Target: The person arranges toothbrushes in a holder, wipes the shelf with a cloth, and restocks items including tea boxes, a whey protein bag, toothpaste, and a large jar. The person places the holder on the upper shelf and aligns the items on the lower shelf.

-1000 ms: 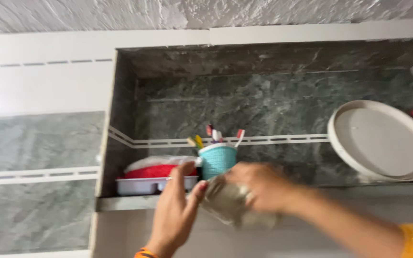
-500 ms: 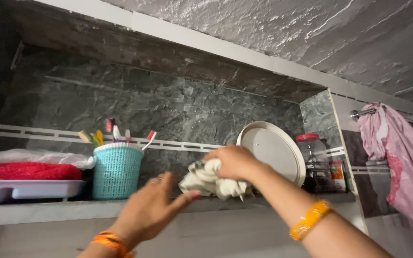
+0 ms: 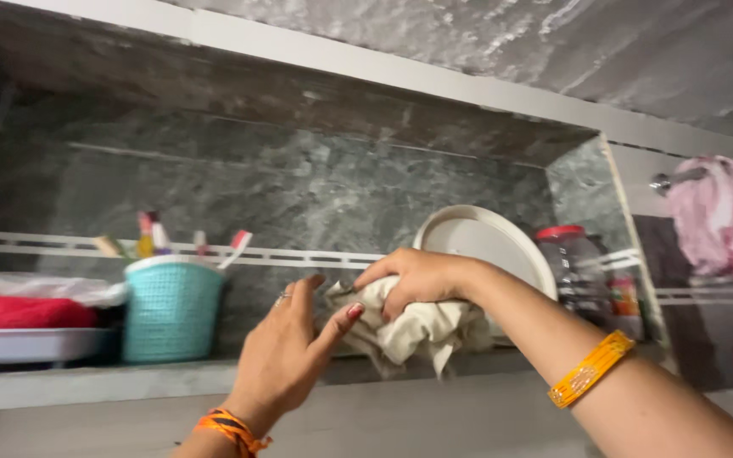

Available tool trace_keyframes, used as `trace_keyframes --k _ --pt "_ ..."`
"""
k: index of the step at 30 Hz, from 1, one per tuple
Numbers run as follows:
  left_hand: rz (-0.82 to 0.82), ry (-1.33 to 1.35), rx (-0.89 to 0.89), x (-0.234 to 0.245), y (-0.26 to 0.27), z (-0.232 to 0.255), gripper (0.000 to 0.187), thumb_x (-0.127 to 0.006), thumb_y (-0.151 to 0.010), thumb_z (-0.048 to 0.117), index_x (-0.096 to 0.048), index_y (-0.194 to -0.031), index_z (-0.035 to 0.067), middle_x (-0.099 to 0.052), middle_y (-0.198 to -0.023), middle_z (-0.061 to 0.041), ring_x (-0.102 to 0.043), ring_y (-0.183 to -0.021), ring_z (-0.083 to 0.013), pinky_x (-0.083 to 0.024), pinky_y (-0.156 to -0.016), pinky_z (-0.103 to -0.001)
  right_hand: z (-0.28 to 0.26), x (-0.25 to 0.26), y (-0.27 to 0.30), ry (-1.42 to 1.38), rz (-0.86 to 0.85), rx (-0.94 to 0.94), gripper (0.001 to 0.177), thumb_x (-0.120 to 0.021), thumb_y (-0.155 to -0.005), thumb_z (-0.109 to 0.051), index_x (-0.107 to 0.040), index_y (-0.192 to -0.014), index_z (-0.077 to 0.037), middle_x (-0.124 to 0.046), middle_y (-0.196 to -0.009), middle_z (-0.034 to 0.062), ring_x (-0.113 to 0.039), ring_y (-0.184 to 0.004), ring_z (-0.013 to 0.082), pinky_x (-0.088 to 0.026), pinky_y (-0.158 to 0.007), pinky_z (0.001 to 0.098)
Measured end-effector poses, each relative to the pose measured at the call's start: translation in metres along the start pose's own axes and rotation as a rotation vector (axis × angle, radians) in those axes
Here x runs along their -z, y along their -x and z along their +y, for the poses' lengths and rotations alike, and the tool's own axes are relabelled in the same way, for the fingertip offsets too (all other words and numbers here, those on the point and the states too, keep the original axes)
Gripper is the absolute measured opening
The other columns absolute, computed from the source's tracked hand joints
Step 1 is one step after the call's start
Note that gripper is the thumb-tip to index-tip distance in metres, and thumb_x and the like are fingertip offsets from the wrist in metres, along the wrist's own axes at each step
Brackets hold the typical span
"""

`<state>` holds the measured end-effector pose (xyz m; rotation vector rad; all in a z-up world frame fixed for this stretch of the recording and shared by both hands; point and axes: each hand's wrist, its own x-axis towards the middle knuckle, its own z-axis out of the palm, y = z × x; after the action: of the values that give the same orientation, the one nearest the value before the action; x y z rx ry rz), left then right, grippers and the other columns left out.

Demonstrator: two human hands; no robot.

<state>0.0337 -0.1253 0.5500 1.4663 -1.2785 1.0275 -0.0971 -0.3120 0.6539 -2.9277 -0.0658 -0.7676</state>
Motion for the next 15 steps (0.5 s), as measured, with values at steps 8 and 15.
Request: trace_keyframes --k 8,15 --pt "-0.033 0.128 -0.07 -0.055 -0.011 0.054 0.076 -0.052 -0.088 0.063 -0.05 -0.138 0.005 -0.061 -0.133 -0.017 -0.061 -0.119 -0.037 -0.05 -0.092 -0.046 0.022 0.008 0.093 -0.191 -0.028 0.103 0.068 -0.066 -0.068 0.005 -0.067 -0.134 -0.013 -0.071 -0.131 0.0145 -0.068 -0.112 0.024 -0.057 -0.092 0.0364" --pt "-0.05 0.218 -0.134 -0.118 -0.003 0.108 0.08 -0.053 -0.085 0.062 -0.047 -0.144 0.007 -0.064 -0.128 -0.019 -0.064 -0.112 -0.0381 -0.051 -0.088 -0.047 0.09 -0.022 0.164 0.76 0.188 -0.069 0.075 -0.06 -0.076 0.002 -0.053 -0.146 -0.022 -0.062 -0.125 0.0188 -0.061 -0.109 0.0399 -0.05 -0.091 0.0482"
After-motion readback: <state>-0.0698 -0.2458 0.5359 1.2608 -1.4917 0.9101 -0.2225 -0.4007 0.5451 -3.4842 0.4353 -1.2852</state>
